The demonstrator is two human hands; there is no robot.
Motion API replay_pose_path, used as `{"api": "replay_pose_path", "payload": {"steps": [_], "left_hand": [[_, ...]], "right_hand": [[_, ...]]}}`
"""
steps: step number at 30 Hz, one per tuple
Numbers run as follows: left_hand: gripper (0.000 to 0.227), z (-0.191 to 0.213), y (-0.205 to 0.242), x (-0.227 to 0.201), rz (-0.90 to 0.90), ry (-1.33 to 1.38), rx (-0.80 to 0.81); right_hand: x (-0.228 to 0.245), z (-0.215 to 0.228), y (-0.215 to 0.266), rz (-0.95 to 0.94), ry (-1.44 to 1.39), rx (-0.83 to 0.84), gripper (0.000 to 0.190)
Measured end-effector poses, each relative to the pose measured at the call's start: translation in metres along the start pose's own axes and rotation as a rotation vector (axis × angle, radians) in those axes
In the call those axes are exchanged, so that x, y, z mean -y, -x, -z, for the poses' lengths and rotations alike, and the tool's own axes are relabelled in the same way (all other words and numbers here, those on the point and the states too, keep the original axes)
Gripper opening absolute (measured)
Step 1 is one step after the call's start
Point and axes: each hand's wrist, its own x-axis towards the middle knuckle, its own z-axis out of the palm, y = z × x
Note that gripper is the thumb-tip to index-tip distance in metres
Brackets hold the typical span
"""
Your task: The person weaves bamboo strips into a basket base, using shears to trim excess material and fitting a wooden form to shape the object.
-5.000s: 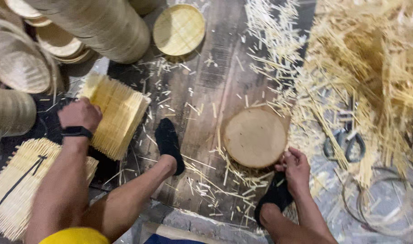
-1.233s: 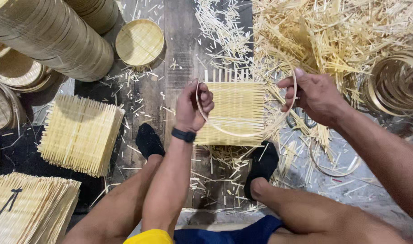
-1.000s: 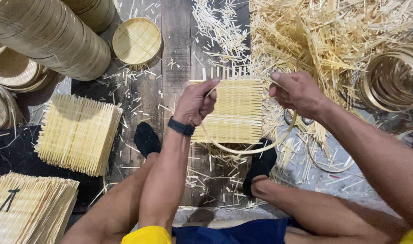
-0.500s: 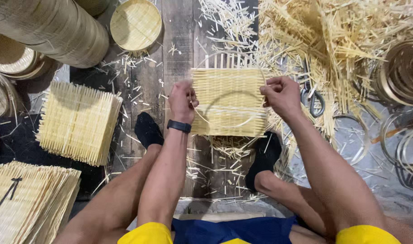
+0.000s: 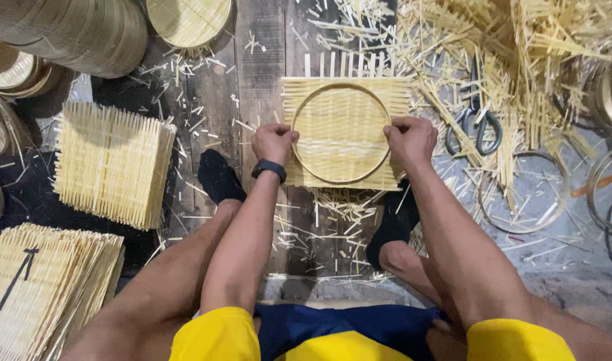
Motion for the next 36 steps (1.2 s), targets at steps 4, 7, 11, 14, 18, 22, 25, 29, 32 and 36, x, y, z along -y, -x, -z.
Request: {"api": "replay_pose_path", "payload": {"steps": [4, 7, 11, 14, 18, 22, 25, 29, 32, 36], "left_hand": [[0.025, -0.006, -0.007, 0.004, 0.009, -0.028, -0.006], [0.024, -0.008, -0.007, 0.006, 0.007, -0.003, -0.011], [0.023, -0.004, -0.008, 0.008, -0.025, 0.035, 0.035], [0.021, -0.005, -0.007, 0.013, -0.068, 0.081, 0.037], [0.017, -0.01, -0.01, 0.02, -0.061, 0.163, 0.055], [0.022, -0.006, -0.018, 0.024, -0.098, 0.146, 0.092], [0.023, -0.006, -0.018, 0.024, -0.011, 0.262, 0.15], [0.024, -0.003, -0.016, 0.027, 0.053, 0.41, 0.239], [0.024, 0.001, -0.018, 0.026, 0.093, 0.438, 0.276], [0.023, 0.008, -0.024, 0.017, -0.013, 0.36, 0.31]], "right_hand": [[-0.003, 0.0, 0.0, 0.004, -0.003, -0.003, 0.022], [-0.006, -0.002, 0.0, 0.009, -0.009, -0.014, 0.021], [-0.011, -0.003, -0.003, 0.018, 0.021, -0.017, 0.02], [-0.017, -0.004, -0.001, -0.024, -0.047, -0.007, 0.019], [-0.02, -0.008, -0.004, 0.193, 0.1, -0.043, 0.017], [-0.019, -0.002, -0.015, 0.116, 0.076, 0.054, 0.019], [-0.023, 0.005, -0.021, 0.102, 0.008, 0.124, 0.017], [-0.042, -0.003, -0.02, -0.012, -0.104, 0.155, 0.016], [-0.051, -0.006, -0.026, -0.004, -0.089, 0.17, 0.017], [-0.037, -0.002, -0.024, 0.068, -0.118, 0.164, 0.015]]}}
